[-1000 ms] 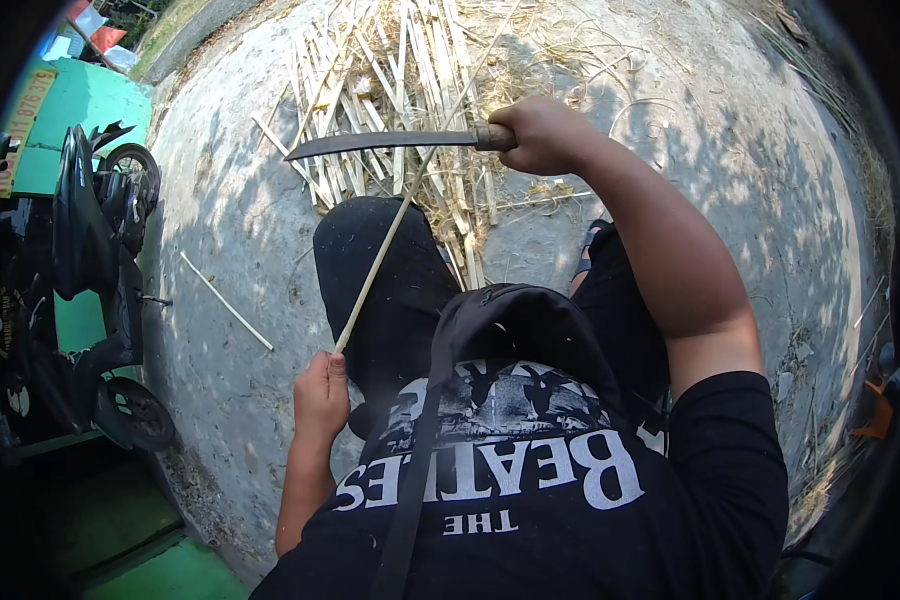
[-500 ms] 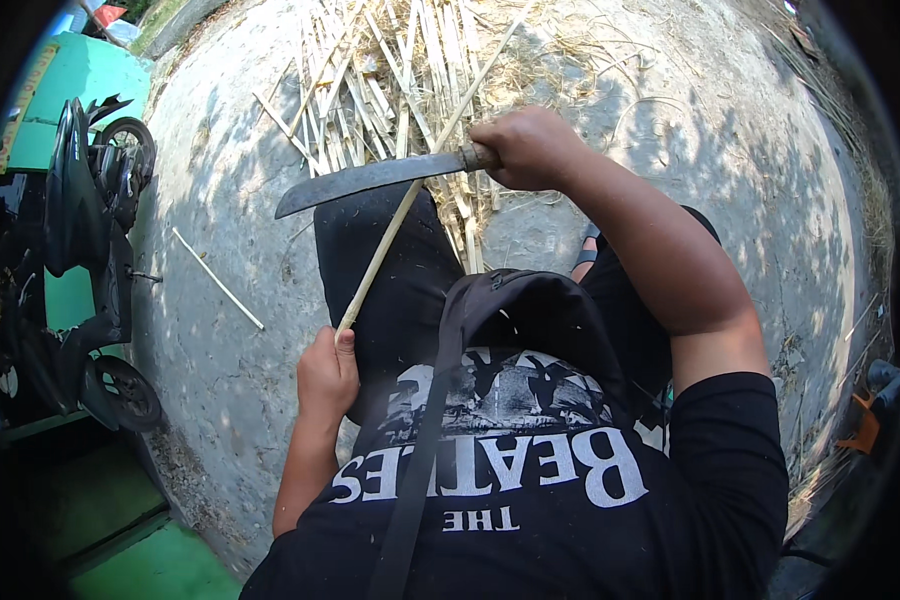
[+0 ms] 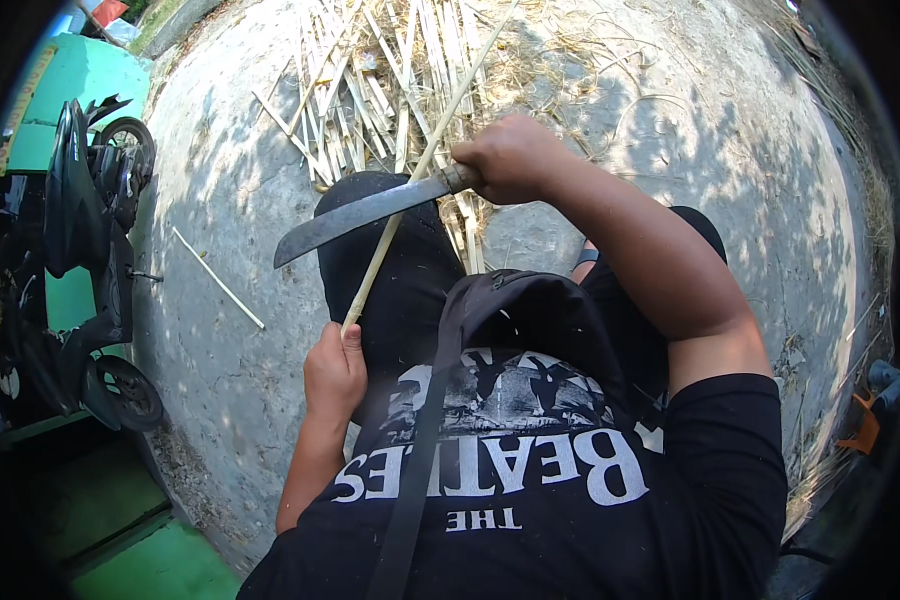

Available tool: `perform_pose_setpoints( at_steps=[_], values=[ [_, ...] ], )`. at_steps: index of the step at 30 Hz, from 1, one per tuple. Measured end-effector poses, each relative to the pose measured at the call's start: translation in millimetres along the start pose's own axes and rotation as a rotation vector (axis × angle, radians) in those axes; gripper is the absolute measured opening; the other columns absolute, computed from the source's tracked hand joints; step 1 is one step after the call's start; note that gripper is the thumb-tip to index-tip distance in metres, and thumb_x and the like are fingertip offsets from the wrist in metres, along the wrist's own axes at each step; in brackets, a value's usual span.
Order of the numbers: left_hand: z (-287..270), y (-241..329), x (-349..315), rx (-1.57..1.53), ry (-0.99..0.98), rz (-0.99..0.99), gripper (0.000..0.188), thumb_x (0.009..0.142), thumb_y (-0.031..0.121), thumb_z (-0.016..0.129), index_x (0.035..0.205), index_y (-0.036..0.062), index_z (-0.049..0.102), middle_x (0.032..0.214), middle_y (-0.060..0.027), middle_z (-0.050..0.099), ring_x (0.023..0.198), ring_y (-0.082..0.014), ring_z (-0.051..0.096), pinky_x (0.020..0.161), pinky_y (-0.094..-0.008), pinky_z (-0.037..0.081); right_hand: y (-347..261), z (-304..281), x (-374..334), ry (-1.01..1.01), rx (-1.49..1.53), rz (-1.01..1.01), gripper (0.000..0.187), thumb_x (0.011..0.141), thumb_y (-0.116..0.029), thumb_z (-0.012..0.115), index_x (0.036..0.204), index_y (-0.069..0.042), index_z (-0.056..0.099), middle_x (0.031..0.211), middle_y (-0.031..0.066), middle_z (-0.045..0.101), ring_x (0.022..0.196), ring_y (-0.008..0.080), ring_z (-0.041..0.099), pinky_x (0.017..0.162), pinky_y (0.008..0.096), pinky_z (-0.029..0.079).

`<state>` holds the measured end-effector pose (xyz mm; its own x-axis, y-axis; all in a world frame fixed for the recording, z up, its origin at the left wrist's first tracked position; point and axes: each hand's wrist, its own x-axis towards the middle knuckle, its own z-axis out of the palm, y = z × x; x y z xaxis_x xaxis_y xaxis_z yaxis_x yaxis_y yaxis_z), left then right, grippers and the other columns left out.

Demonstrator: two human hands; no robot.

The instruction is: The person shaves and scrapes bamboo sticks using a knife.

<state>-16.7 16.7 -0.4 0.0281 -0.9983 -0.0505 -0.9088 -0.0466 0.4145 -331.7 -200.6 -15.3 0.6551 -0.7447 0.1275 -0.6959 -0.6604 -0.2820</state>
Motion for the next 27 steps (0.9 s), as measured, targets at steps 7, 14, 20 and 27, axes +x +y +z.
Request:
perform_pose_setpoints(
  at_steps=[7,14,20,27],
  values=[
    [3,5,6,-0.021,0.025,0.013,0.051,0.109,0.043,0.043,0.081,0.0007,0.05,0.065,-0.0258,0.056,0.063,-0.0515,0.057,0.056,-0.056,0.042,19,6,-4,0.069,0.053,0.073,0.013,0.077,-0.023,0.069,0.08,-0.013,0.062,0.07,0.0126,0.065,0.072,0.0373,0.068,0.066,0.0508,0.053],
    [-1,4,3,-0.053,-0.032,-0.026,0.051,0.11,0.042,0.042,0.081,0.0008,0.05,0.064,-0.0257,0.056,0.063,-0.0517,0.057,0.056,-0.0558,0.041,-10,-8,1,-0.038,-0.056,-0.057,0.014,0.086,-0.026,0.065,0.088,-0.013,0.067,0.078,0.0117,0.07,0.079,0.0343,0.071,0.069,0.0479,0.055],
    [1,4,8,-0.106,-0.026,-0.037,0.05,0.11,0.041,0.042,0.08,0.0011,0.049,0.064,-0.0252,0.055,0.063,-0.0508,0.056,0.055,-0.0548,0.041,43,-9,-5,0.069,-0.008,0.219,0.015,0.087,-0.027,0.065,0.087,-0.012,0.066,0.077,0.0131,0.069,0.078,0.0357,0.07,0.071,0.0493,0.056],
    [1,6,8,-0.098,-0.016,-0.03,0.049,0.11,0.04,0.042,0.081,0.0009,0.049,0.064,-0.0245,0.055,0.062,-0.0496,0.056,0.055,-0.0537,0.04,2,-5,4,0.119,-0.023,-0.029,0.014,0.083,-0.021,0.067,0.079,-0.011,0.058,0.066,0.0105,0.062,0.064,0.0369,0.065,0.063,0.0499,0.051]
  ],
)
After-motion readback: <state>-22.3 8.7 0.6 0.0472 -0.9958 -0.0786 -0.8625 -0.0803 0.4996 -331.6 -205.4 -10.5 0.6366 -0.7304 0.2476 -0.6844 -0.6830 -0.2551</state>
